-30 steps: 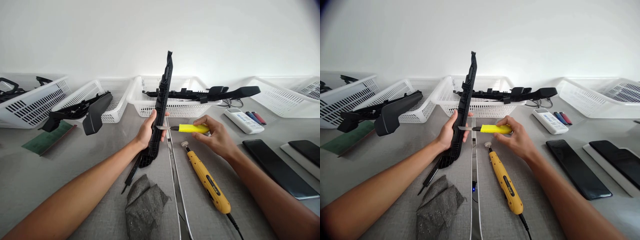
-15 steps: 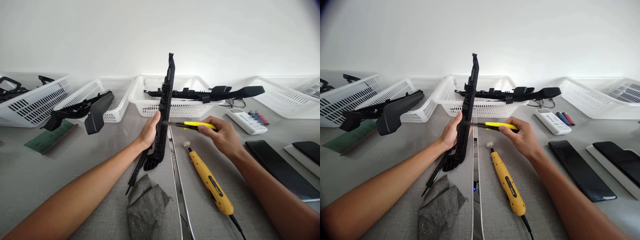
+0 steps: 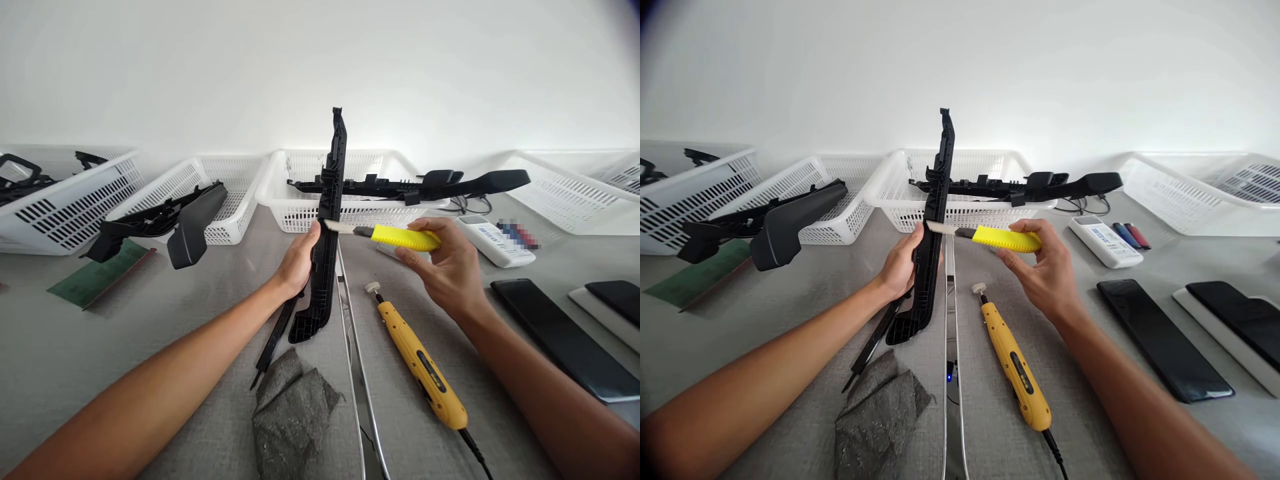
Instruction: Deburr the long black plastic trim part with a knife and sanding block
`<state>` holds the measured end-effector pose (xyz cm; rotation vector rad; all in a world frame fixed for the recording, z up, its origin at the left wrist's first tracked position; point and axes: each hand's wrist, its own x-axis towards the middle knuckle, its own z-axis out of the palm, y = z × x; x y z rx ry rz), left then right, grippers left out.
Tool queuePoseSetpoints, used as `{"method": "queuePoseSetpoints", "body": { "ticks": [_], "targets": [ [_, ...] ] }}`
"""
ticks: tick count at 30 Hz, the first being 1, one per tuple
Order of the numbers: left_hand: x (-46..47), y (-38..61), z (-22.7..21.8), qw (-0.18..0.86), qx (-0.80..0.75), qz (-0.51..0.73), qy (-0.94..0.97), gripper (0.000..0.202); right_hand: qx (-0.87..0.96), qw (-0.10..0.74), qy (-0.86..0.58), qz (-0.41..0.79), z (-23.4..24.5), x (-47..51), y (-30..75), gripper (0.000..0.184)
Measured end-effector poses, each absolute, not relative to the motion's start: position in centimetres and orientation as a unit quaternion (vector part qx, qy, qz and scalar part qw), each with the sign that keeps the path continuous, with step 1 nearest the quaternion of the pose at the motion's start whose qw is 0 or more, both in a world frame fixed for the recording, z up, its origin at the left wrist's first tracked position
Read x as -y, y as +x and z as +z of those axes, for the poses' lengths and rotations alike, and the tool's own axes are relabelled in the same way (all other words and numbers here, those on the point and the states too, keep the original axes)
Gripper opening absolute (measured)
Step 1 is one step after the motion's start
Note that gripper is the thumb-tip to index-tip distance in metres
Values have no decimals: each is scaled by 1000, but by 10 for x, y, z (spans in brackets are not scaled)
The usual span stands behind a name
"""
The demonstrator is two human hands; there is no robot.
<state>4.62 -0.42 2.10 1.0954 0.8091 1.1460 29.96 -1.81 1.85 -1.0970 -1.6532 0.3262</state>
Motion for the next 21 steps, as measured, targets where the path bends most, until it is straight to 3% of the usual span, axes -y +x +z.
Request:
{"method": "queuePoseSetpoints", "body": {
  "ticks": [5, 10, 15, 21],
  "targets": [
    [4, 45, 19, 631, -358, 488, 485, 69, 691, 523, -478, 143, 22, 18, 302, 26],
    [1, 45, 15, 627, -359, 510, 466, 69, 718, 475, -454, 232, 23, 20, 301, 20],
    [1, 46, 15, 622, -367, 507, 471, 71, 674, 511, -492, 205, 22, 18, 302, 26],
    [1, 46, 16, 637, -367, 511, 445, 70, 685, 450, -502, 275, 22, 16, 308, 26]
  ]
}}
